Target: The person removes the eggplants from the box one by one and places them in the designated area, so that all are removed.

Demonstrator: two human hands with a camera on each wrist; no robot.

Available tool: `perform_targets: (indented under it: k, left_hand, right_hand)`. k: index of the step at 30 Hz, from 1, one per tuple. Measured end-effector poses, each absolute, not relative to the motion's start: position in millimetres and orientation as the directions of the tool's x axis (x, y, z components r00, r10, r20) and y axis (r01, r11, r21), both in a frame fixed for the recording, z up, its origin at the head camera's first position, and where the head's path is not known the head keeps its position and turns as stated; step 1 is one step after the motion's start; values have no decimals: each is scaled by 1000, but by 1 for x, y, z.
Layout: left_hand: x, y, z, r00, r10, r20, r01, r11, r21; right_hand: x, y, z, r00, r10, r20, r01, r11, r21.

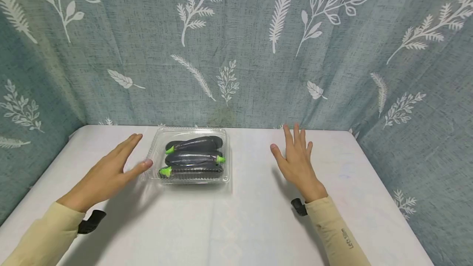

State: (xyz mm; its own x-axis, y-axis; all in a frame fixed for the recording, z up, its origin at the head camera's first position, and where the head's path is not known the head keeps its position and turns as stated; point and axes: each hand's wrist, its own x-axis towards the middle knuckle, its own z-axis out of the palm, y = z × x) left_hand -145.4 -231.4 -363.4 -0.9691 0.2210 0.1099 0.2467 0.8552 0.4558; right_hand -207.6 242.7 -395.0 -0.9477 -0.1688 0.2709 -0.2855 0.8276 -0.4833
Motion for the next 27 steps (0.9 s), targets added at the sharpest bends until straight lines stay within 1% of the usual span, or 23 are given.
perform_targets:
  k: [4,7,10,16,20,27]
  left_hand:
    - [-141,-225,-365,-964,254,81,263,850,456]
    - [-141,-222,-369,-959,277,65,275,847,454]
    - [-142,-220,-371,-956,291,44,277,843,461]
    - [-143,-219,-373,-954,299,8,268,842,468]
    - [-144,-218,-373,-953,304,-3,268,844,466]
    - [-149,-214,-372,-938,344,34,319,823,470]
  right_hand:
    - [-205,230,-396,-928,-232,291,-354,794,-495]
    - [-200,218,-396,-915,-287,283,-397,763,-510]
    - [-195,204,-395,-898,-352,264,-440,733,-519]
    - [-185,177,-394,-843,-497,204,-525,680,-512]
    - [-179,161,-394,-814,-557,164,-555,664,-502]
    - [-180,145,-399,-770,-615,171,-612,634,-473]
